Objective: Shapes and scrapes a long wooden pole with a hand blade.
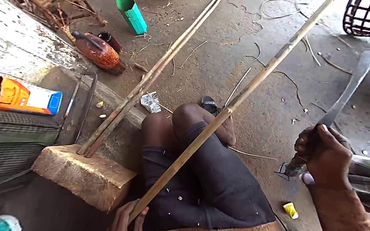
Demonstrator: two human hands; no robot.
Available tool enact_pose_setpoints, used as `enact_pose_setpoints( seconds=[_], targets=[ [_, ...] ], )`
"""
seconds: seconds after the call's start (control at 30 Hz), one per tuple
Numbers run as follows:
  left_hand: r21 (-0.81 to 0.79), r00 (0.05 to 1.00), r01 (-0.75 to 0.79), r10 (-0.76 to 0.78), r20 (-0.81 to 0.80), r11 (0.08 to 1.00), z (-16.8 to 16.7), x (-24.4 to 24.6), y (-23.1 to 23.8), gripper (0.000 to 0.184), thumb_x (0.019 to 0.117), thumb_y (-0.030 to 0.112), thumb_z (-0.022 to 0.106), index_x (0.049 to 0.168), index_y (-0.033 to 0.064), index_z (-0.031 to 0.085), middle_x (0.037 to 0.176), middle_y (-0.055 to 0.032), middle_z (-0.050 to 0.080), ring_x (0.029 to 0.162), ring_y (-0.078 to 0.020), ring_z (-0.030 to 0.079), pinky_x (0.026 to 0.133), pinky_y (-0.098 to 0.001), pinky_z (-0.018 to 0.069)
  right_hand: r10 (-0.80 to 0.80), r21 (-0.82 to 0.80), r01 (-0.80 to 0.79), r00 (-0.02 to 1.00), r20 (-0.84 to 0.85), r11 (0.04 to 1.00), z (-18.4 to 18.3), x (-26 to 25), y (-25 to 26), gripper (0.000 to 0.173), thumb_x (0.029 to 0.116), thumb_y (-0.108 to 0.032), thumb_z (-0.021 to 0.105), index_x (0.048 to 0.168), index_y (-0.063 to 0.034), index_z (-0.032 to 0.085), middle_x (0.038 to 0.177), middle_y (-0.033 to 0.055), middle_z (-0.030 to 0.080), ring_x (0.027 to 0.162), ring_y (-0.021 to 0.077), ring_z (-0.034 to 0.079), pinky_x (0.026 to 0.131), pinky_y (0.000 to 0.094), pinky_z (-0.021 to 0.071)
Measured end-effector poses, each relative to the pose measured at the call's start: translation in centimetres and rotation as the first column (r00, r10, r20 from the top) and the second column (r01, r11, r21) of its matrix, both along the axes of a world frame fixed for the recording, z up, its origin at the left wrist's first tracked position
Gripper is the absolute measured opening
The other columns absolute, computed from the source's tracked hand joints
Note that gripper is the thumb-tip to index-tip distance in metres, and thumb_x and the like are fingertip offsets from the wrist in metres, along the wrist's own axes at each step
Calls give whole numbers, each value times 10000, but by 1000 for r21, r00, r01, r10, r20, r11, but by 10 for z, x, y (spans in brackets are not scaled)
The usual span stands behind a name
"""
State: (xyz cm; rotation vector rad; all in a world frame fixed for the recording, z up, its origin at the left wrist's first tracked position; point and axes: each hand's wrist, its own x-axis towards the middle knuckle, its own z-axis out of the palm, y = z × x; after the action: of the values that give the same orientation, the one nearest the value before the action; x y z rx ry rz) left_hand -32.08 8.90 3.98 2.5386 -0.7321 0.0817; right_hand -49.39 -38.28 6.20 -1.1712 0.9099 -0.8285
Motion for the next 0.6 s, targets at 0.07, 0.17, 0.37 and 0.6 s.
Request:
enact_pose_setpoints(
  seconds=[0.07,0.17,0.37,0.6],
  targets=[
    [-219,999,34,-41,-26,975,20,-2,-51,428,1047,324,588,1018,-85,710,902,-175,720,839,-87,701,831,-195,564,19,-3,-18,998,68,1000,7,8,22,372,1081,-312,377,891,-195,674,691,-29,676,489,73,604,448,234,542],
    [-300,960,123,-190,-204,946,62,-14,-136,466,936,324,748,1138,-89,675,969,-178,731,761,-133,696,690,-294,597,189,-145,-173,976,107,974,23,15,46,310,1041,-427,547,914,-196,710,709,-12,683,519,79,622,478,240,558],
    [-238,954,233,-269,-132,943,44,-22,-177,406,844,213,790,1114,-71,680,974,-175,739,800,-179,726,728,-303,608,423,-286,-403,906,8,869,23,5,53,318,1055,-383,559,927,-134,709,719,3,675,597,81,654,571,222,582],
    [-80,987,117,-106,121,990,23,-21,-137,346,918,328,698,1037,8,752,959,-144,753,883,-252,728,817,-347,587,418,-254,-426,904,-89,868,-5,-8,66,275,1056,-320,557,1003,-116,733,872,42,762,723,137,734,672,268,632]
  ],
)
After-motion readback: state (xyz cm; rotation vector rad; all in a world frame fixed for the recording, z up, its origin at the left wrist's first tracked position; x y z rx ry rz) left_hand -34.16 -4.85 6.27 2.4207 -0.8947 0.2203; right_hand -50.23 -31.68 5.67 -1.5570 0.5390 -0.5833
